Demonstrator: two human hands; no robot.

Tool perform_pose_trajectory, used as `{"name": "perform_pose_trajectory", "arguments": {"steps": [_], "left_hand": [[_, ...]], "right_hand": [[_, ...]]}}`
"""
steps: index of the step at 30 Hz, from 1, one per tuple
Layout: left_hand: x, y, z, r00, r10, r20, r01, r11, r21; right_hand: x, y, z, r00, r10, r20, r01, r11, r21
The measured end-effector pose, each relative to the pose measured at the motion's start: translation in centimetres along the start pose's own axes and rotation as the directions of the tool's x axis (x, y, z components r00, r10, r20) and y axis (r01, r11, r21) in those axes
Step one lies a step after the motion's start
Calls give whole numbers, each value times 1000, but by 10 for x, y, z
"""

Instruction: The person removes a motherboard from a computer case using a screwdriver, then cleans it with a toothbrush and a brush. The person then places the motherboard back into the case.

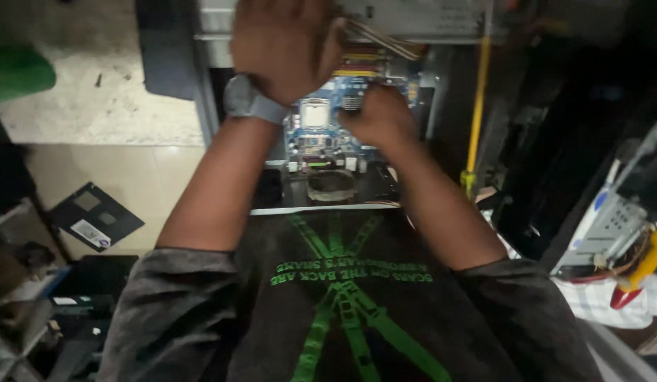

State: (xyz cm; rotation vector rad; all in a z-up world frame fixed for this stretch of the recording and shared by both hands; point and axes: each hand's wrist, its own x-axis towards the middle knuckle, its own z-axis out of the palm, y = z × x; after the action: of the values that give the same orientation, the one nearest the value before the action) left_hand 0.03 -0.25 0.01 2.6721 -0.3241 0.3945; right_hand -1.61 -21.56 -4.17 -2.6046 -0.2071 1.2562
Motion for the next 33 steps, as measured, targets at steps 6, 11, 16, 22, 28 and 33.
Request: {"name": "perform_pose_trajectory", "arguments": {"steps": [6,11,16,22,28,33], "left_hand": [[0,-3,7,999,-2,-44,-4,988,-155],[0,0,13,994,-33,-102,22,994,-107],[-2,3,13,991,-79,-107,59,983,-176],[0,4,14,987,-88,-133,61,978,-198],[-2,4,15,986,-60,-155,42,992,-118],[-1,2,19,985,-45,-168,23,991,-133]], "right_hand": [[2,4,3,981,-120,-151,112,992,-61],[-3,1,3,987,-114,-113,104,990,-96],[-3,-10,-1,990,-100,-103,80,979,-188],[-8,-14,-1,989,-56,-134,31,983,-183],[-6,-9,3,986,-48,-162,23,988,-154],[-2,-3,8,958,-170,-231,140,980,-139]]}}
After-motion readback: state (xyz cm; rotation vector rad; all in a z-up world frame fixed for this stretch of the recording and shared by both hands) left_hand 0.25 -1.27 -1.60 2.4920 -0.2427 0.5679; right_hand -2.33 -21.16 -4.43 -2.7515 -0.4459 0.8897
